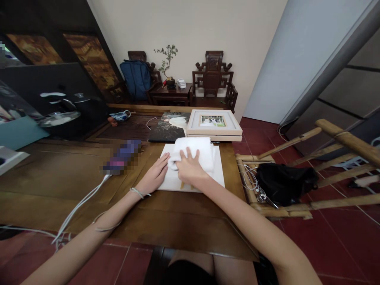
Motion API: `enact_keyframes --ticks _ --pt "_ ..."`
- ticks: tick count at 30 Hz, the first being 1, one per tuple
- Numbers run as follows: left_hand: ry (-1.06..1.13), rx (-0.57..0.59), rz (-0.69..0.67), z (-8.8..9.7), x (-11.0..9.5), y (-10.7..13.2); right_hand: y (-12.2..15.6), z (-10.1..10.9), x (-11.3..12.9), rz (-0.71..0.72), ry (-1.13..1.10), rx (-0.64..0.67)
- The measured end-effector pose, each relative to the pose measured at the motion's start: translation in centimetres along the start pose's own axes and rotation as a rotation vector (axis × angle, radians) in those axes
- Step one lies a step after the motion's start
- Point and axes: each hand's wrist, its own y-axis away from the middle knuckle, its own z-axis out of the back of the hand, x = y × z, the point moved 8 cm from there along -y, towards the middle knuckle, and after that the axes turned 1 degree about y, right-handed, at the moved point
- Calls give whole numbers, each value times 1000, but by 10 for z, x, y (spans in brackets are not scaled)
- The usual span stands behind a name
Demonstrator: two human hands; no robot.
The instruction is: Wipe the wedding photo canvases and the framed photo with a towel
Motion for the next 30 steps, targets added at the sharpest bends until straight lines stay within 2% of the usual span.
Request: enact_keyframes --ticks 2,5,9,12,14,16,19,23,25,28,30 --pt "-1 6 5 0 0 0 -11 1 -4 -20 27 -37" --pt "10 -2 1 1 0 0 -3 -2 5 -11 48 -67" --pt "29 -8 -7 2 -1 1 42 -2 39 88 0 -70" --pt "35 0 1 1 1 1 79 -2 61 152 -65 -2" --pt "34 0 -4 1 2 1 95 -1 69 185 -101 30" --pt "27 -3 -8 1 3 1 98 0 68 201 -132 45" --pt "4 -7 -5 0 3 1 81 2 49 163 -138 34" --pt "11 -1 15 0 1 0 31 2 12 6 -79 8" --pt "73 -22 40 5 -2 0 7 2 2 -60 -51 14" --pt "256 -153 99 22 -2 0 -15 0 8 -83 -10 8" --pt "375 -261 134 33 3 2 -15 -2 26 11 2 -12"
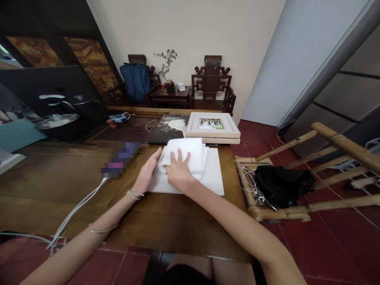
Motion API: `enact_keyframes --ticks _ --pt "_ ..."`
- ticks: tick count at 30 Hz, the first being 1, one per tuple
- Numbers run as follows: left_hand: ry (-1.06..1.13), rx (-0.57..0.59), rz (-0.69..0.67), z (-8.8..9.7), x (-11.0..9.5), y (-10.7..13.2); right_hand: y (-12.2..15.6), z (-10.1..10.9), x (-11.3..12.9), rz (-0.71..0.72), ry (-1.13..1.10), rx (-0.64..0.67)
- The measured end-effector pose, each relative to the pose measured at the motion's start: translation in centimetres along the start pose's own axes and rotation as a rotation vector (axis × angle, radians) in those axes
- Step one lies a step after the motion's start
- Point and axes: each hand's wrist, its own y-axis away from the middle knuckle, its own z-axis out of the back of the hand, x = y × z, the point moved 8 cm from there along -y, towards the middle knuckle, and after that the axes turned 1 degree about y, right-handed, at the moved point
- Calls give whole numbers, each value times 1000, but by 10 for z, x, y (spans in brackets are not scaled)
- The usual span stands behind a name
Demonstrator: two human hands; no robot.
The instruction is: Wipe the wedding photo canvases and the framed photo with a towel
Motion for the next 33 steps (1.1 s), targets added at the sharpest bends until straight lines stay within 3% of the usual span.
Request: enact_keyframes --ticks 4,7,11,16,21,24,28,33 --pt "87 -133 13 13 5 0 36 7 38 278 -28 -104" --pt "50 -108 -30 7 0 2 67 12 41 350 -83 -83" --pt "-106 61 -22 -12 -2 5 67 21 8 188 -154 -30" --pt "-267 171 -83 -23 1 5 17 33 -39 -75 -237 -18" --pt "-356 229 -142 -25 -5 6 -35 45 -35 -105 -286 -15" --pt "-373 249 -134 -26 -5 8 -53 48 -31 -101 -306 -7" --pt "-397 243 -146 -27 -1 9 -49 52 -55 -119 -307 -20" --pt "-403 246 -140 -28 3 10 -8 55 -117 -166 -278 -66"
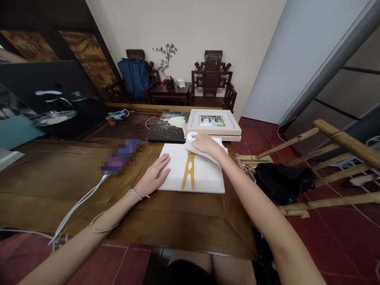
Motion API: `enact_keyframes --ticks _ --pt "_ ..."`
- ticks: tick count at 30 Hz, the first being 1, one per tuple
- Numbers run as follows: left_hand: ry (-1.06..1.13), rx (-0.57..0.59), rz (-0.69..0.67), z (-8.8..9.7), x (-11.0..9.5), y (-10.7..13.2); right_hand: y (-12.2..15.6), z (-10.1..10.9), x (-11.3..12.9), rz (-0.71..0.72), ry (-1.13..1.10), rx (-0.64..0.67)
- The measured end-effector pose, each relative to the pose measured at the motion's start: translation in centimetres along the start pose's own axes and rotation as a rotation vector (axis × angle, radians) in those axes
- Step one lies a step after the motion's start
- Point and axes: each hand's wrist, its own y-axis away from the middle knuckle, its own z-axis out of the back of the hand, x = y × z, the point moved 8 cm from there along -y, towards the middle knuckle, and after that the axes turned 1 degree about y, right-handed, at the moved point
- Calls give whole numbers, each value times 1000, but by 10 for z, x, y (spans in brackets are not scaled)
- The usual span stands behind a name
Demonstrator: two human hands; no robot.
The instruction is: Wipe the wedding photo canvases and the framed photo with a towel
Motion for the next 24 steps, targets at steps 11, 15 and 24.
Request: enact_keyframes --ticks 11,15,24 --pt "-12 -8 7 0 -1 0 157 -30 20 84 94 17" --pt "-5 -11 9 0 -2 0 185 -30 31 133 47 71" --pt "-6 0 -9 0 -1 0 79 -14 -20 60 68 -48"
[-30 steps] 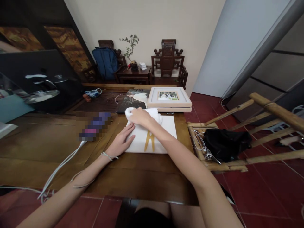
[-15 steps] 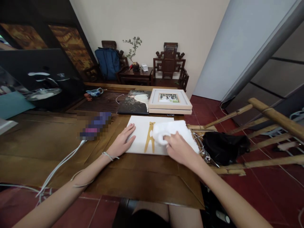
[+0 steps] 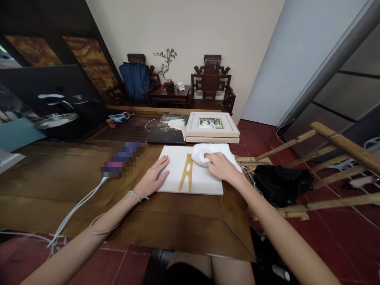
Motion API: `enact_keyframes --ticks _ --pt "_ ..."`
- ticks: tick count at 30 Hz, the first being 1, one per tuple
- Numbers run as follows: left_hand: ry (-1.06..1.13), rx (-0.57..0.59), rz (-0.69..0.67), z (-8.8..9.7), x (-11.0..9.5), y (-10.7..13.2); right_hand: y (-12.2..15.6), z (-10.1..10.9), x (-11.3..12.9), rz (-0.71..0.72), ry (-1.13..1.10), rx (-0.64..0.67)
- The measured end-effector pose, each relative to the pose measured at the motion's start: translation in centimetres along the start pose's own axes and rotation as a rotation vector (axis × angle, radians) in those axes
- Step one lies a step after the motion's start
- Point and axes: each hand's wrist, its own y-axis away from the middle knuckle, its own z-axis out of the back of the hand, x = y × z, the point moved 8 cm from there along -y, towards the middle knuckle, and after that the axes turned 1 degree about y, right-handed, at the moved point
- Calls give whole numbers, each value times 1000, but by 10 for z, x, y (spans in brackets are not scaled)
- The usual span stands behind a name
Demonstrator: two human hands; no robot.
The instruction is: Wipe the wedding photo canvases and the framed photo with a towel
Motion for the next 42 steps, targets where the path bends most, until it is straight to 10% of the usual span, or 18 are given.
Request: enact_keyframes --ticks 5,17,32,42 --pt "7 9 0 1 -1 0 -9 -15 0 45 21 -60" --pt "5 4 24 0 -1 0 118 -14 66 134 -79 104" --pt "21 20 -4 1 -1 0 -40 12 -24 -33 -61 -26" --pt "7 7 -1 0 -2 0 90 -10 50 44 -23 68"
